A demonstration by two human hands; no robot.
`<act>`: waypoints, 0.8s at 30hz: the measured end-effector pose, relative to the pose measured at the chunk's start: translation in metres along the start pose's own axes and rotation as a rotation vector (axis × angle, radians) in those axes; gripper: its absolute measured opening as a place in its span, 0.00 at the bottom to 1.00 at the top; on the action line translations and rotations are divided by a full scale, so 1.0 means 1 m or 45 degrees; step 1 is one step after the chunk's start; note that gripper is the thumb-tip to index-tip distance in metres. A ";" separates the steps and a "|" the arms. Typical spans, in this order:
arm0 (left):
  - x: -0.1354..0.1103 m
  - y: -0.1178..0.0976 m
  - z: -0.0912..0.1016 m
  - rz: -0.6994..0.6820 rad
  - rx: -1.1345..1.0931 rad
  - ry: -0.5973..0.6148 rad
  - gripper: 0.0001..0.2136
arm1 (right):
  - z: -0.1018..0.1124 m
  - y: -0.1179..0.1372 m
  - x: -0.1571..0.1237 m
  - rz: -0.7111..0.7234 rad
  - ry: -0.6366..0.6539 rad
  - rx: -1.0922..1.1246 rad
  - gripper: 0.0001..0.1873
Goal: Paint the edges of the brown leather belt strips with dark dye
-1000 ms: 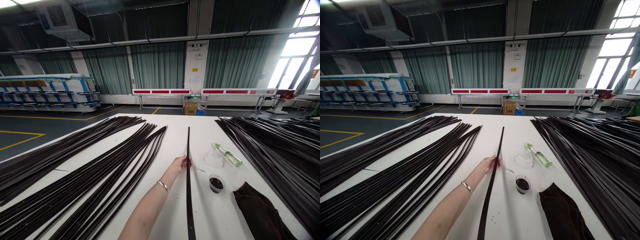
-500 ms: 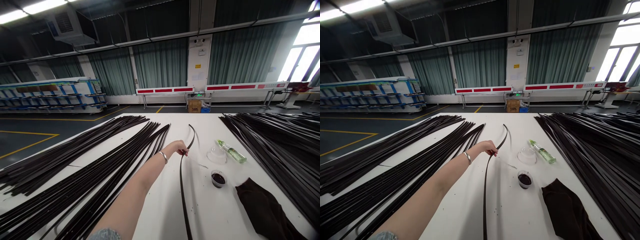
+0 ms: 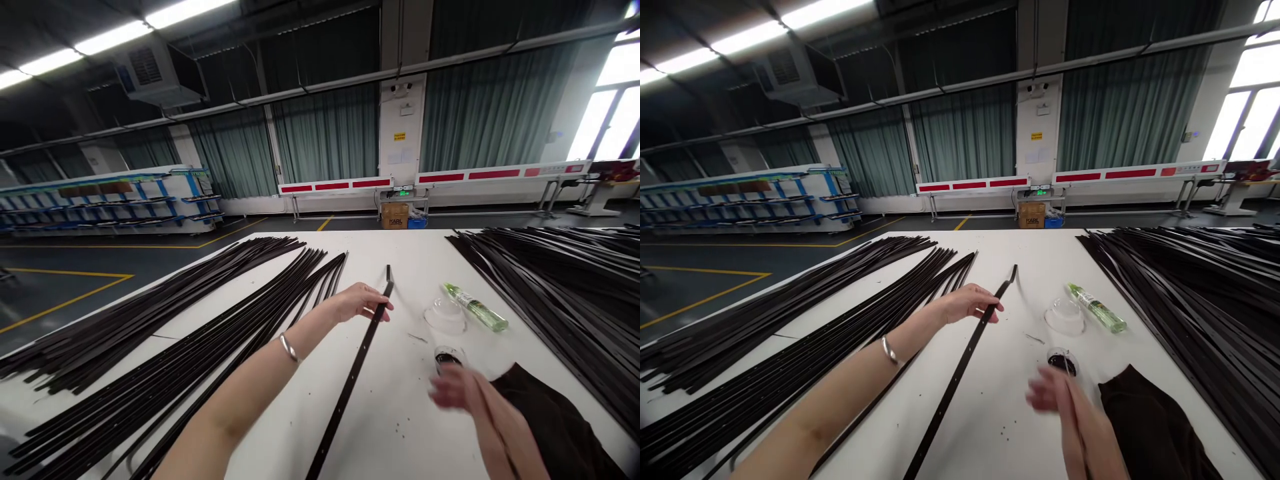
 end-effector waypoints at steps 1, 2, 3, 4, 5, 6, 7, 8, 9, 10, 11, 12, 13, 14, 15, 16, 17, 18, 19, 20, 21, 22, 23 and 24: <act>-0.007 0.002 -0.012 -0.020 -0.021 0.016 0.15 | -0.018 -0.009 0.026 -0.111 0.112 0.173 0.25; -0.013 0.006 -0.023 -0.037 -0.044 0.029 0.15 | -0.031 -0.016 0.050 -0.194 0.150 0.290 0.27; -0.018 0.011 -0.033 -0.051 -0.071 0.042 0.16 | -0.041 -0.020 0.072 -0.233 0.167 0.311 0.28; -0.023 0.016 -0.042 -0.063 -0.103 0.054 0.15 | -0.050 -0.023 0.090 -0.260 0.181 0.324 0.27; -0.026 0.021 -0.049 -0.073 -0.140 0.068 0.15 | -0.059 -0.027 0.103 -0.290 0.198 0.340 0.26; -0.029 0.026 -0.055 -0.082 -0.183 0.086 0.15 | -0.065 -0.032 0.113 -0.314 0.209 0.350 0.25; -0.031 0.032 -0.058 -0.091 -0.230 0.107 0.15 | -0.069 -0.036 0.118 -0.337 0.215 0.363 0.25; -0.033 0.038 -0.061 -0.097 -0.276 0.133 0.16 | -0.072 -0.040 0.121 -0.358 0.217 0.376 0.24; -0.034 0.046 -0.063 -0.096 -0.328 0.171 0.17 | -0.071 -0.044 0.122 -0.374 0.210 0.385 0.24; -0.035 0.054 -0.066 -0.083 -0.386 0.224 0.18 | -0.069 -0.048 0.122 -0.385 0.199 0.390 0.23; -0.036 0.064 -0.069 -0.062 -0.448 0.284 0.19 | -0.066 -0.052 0.121 -0.394 0.189 0.389 0.23; -0.036 0.074 -0.073 -0.033 -0.510 0.344 0.19 | -0.063 -0.056 0.121 -0.401 0.179 0.384 0.23; -0.035 0.084 -0.077 0.000 -0.571 0.396 0.19 | -0.060 -0.060 0.120 -0.406 0.172 0.374 0.23; -0.034 0.094 -0.080 0.031 -0.630 0.436 0.18 | -0.058 -0.064 0.121 -0.410 0.168 0.359 0.23; -0.033 0.103 -0.082 0.058 -0.681 0.460 0.17 | -0.056 -0.068 0.121 -0.413 0.166 0.342 0.23; -0.030 0.111 -0.084 0.080 -0.723 0.469 0.16 | -0.055 -0.072 0.122 -0.416 0.165 0.320 0.23; -0.028 0.118 -0.086 0.099 -0.762 0.473 0.16 | -0.054 -0.076 0.123 -0.416 0.167 0.293 0.23; -0.025 0.123 -0.088 0.118 -0.798 0.473 0.15 | -0.053 -0.079 0.124 -0.416 0.172 0.259 0.23; -0.022 0.127 -0.090 0.136 -0.831 0.468 0.15 | -0.050 -0.082 0.125 -0.416 0.180 0.216 0.24; -0.020 0.131 -0.091 0.153 -0.862 0.459 0.15 | -0.046 -0.084 0.125 -0.414 0.187 0.162 0.25; -0.017 0.135 -0.092 0.172 -0.893 0.443 0.15 | -0.039 -0.086 0.125 -0.412 0.190 0.101 0.26; -0.015 0.138 -0.092 0.192 -0.925 0.420 0.15 | -0.030 -0.087 0.123 -0.411 0.183 0.041 0.27; -0.013 0.143 -0.093 0.214 -0.955 0.393 0.15 | -0.018 -0.087 0.122 -0.398 0.171 -0.038 0.27; -0.011 0.147 -0.093 0.238 -0.983 0.365 0.15 | -0.004 -0.086 0.119 -0.367 0.151 -0.140 0.27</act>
Point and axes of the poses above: each hand's wrist, its own x-axis towards the middle knuckle, its own z-axis out of the back of the hand, y = z × x, the point moved 10 cm from there along x, towards the middle knuckle, and after that the axes turned 8 degrees about z, right-handed, at the moved point
